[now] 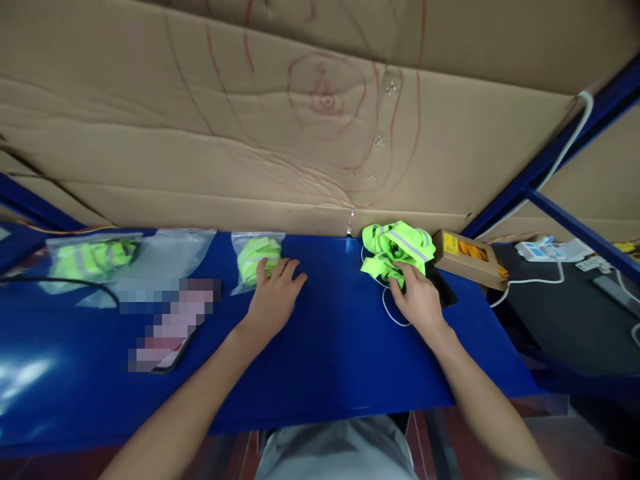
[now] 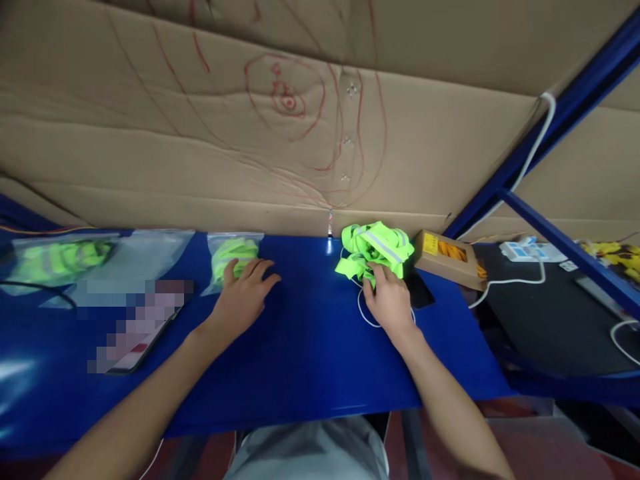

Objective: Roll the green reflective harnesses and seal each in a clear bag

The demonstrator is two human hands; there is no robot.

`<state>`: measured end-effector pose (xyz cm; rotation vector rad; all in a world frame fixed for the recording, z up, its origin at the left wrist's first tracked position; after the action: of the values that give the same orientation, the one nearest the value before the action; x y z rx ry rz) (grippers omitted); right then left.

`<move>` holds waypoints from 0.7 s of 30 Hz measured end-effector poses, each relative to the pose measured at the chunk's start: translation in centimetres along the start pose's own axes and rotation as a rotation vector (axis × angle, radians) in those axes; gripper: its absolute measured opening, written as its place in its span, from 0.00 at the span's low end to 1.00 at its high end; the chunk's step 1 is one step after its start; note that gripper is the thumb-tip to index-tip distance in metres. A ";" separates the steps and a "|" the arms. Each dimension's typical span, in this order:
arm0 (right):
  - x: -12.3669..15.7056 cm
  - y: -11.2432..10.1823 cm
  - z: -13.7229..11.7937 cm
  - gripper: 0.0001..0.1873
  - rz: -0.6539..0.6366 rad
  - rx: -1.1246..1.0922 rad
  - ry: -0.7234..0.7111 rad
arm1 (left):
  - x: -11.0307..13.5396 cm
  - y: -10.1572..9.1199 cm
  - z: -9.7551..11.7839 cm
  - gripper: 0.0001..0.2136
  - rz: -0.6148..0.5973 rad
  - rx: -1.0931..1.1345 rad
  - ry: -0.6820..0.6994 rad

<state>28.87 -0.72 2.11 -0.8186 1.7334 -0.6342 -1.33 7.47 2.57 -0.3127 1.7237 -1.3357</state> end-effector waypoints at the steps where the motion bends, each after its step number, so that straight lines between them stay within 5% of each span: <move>1: -0.2 -0.4 0.1 0.19 0.051 -0.084 0.050 | 0.0 0.1 0.0 0.22 0.012 0.035 -0.005; 6: -0.4 -1.3 0.1 0.15 0.137 -0.435 0.247 | 0.6 0.9 3.0 0.16 -0.044 0.423 -0.037; 12: 0.5 0.5 -2.1 0.13 0.040 -0.765 0.308 | 2.1 2.0 6.3 0.31 -0.242 0.924 -0.225; 17: 2.2 0.7 -4.0 0.11 -0.113 -0.922 0.190 | 1.8 2.4 5.7 0.35 -0.166 0.924 -0.174; 21: 3.4 -0.4 -5.3 0.22 -0.305 -0.845 -0.229 | 1.3 2.6 4.9 0.32 -0.146 0.974 -0.076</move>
<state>23.17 -3.54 1.96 -1.6881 1.6598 0.0464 2.55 4.48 -0.34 0.0776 0.8332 -2.0556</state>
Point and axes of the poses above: each hand's wrist, its own x-axis away from the middle knuckle, its own y-axis out of the palm, z = x × y, the point moved 1 cm from there along -x, towards the middle knuckle, and after that the axes turned 12 degrees about z, right-handed, at the moved point
